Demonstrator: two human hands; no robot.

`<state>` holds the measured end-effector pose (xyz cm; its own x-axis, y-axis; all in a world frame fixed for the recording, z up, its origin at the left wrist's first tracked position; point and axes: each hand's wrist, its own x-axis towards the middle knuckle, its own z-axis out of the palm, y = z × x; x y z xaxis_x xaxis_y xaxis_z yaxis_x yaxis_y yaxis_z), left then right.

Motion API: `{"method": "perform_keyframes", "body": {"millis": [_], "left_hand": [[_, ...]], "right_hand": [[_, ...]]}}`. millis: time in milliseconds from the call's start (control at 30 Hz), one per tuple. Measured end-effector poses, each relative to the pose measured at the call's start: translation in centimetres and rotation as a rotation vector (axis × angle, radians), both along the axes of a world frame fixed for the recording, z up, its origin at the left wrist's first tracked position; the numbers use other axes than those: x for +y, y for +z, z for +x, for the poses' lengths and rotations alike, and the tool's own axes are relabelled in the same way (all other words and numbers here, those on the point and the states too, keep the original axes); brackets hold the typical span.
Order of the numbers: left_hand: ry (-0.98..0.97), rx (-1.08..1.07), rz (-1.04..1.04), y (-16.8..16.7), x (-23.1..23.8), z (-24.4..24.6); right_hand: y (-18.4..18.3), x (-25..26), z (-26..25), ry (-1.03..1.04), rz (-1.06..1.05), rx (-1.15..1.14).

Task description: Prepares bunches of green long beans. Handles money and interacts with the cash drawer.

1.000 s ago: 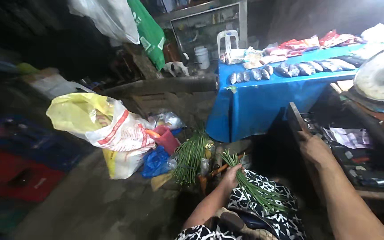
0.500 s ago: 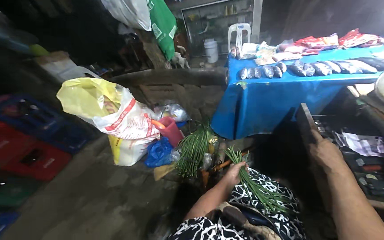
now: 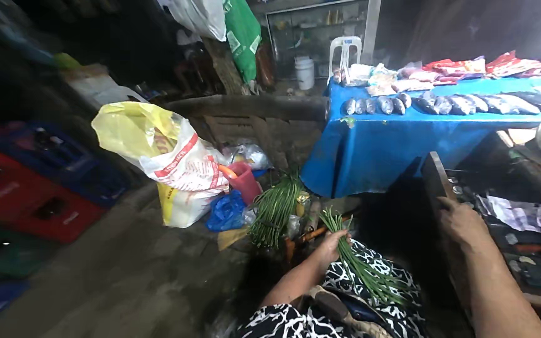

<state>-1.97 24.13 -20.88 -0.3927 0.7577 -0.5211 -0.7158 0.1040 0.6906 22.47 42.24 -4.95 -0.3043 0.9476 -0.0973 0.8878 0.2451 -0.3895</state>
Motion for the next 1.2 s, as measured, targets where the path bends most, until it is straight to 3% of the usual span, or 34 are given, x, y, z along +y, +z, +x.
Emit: {"method": "perform_keyframes", "body": {"millis": [1200], "left_hand": [[0.017, -0.018, -0.014, 0.33, -0.52, -0.22]], "right_hand": [[-0.15, 0.01, 0.23, 0.001, 0.014, 0.027]]}}
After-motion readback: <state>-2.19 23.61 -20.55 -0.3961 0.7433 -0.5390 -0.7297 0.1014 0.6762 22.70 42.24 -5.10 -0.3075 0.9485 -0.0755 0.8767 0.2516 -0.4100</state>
